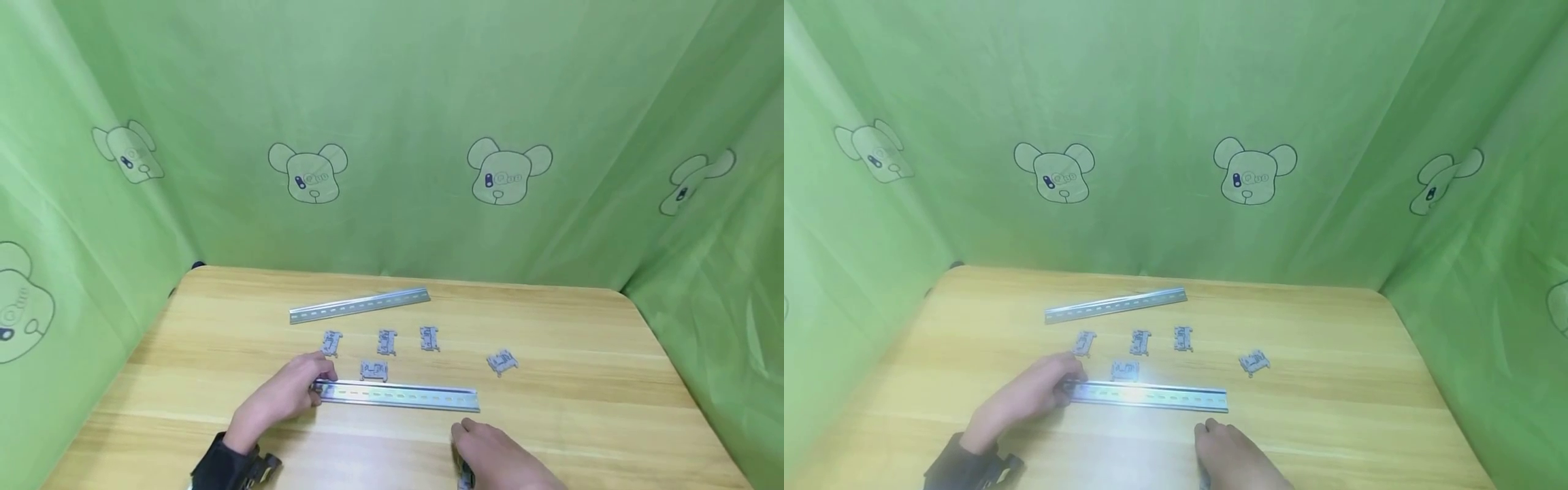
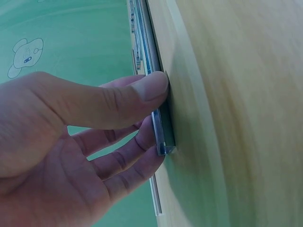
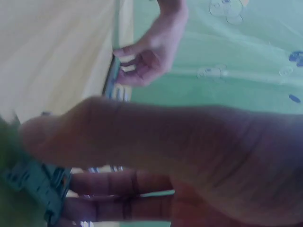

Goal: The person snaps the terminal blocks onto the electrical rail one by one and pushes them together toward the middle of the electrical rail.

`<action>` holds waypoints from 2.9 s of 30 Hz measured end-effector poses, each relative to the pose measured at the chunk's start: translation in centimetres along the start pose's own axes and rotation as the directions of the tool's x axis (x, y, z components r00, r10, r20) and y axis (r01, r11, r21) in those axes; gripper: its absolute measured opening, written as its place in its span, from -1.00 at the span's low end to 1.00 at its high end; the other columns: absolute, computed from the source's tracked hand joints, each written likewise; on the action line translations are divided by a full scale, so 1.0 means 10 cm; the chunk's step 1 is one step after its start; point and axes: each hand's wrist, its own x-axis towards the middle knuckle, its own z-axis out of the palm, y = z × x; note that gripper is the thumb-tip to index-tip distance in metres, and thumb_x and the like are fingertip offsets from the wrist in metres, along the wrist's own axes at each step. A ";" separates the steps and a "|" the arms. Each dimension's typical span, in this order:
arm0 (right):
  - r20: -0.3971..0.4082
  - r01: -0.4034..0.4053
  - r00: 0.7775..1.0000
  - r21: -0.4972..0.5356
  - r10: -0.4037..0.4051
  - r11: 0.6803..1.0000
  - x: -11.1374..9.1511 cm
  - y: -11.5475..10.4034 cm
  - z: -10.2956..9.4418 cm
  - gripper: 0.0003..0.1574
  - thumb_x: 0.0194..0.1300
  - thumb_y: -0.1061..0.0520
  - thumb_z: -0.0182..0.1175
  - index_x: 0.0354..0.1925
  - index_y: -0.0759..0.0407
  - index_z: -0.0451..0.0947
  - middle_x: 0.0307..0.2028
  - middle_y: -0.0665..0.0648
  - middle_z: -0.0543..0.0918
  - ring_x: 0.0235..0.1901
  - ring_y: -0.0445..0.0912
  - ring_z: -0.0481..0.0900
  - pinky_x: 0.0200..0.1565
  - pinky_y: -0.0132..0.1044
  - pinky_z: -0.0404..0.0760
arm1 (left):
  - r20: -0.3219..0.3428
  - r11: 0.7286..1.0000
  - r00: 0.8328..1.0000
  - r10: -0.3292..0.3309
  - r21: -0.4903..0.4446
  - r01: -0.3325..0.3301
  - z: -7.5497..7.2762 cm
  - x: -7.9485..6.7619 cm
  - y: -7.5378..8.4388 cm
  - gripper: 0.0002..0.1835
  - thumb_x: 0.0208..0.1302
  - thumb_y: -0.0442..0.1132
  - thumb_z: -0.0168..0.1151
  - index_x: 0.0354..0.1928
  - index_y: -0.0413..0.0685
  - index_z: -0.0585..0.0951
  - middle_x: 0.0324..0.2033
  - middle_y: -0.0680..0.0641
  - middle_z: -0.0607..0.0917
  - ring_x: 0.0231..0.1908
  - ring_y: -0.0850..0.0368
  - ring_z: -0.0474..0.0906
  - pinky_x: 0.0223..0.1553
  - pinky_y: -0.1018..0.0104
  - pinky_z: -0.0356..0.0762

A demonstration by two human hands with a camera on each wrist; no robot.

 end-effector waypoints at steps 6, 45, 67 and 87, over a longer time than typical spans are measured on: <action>-0.078 0.020 0.997 0.088 -0.013 0.996 -0.21 -0.08 -0.33 -0.57 0.04 0.17 0.52 -0.16 0.08 0.53 -0.34 -0.10 0.45 -0.38 -0.20 0.41 -0.36 -0.31 0.51 | -0.004 1.000 1.000 0.005 0.005 -0.005 0.01 -0.01 0.00 -0.59 -0.15 -0.57 0.52 -0.20 -0.12 0.69 -0.14 -0.05 0.70 -0.08 -0.05 0.64 0.03 -0.02 0.66; -0.395 0.253 0.907 0.235 -0.146 0.938 0.06 0.83 -0.44 -0.38 -0.03 0.20 0.59 0.00 0.22 0.54 -0.08 0.06 0.65 -0.07 0.01 0.69 0.04 -0.17 0.70 | -0.031 1.000 0.999 0.028 0.013 -0.027 0.03 -0.01 -0.03 -0.59 -0.14 -0.55 0.54 -0.19 -0.10 0.69 -0.13 -0.04 0.71 -0.07 -0.03 0.64 0.05 -0.01 0.65; -0.443 0.310 0.872 0.173 -0.207 0.935 0.38 0.54 -0.24 -0.35 -0.06 0.15 0.60 0.02 0.12 0.57 -0.10 -0.05 0.70 -0.11 -0.12 0.67 0.00 -0.20 0.71 | -0.025 0.998 0.998 0.053 0.032 -0.052 0.03 0.00 -0.03 -0.58 -0.14 -0.53 0.55 -0.18 -0.11 0.69 -0.14 -0.04 0.70 -0.09 -0.02 0.64 0.05 0.00 0.65; -0.433 0.347 0.868 0.176 -0.243 0.921 0.77 0.10 -0.14 -0.36 -0.05 0.13 0.59 0.02 0.13 0.57 -0.09 -0.05 0.69 -0.08 -0.13 0.65 0.02 -0.25 0.68 | -0.022 0.998 0.998 0.055 0.011 -0.054 0.03 -0.01 -0.03 -0.58 -0.13 -0.53 0.54 -0.17 -0.11 0.69 -0.13 -0.03 0.70 -0.08 -0.03 0.63 0.06 -0.02 0.64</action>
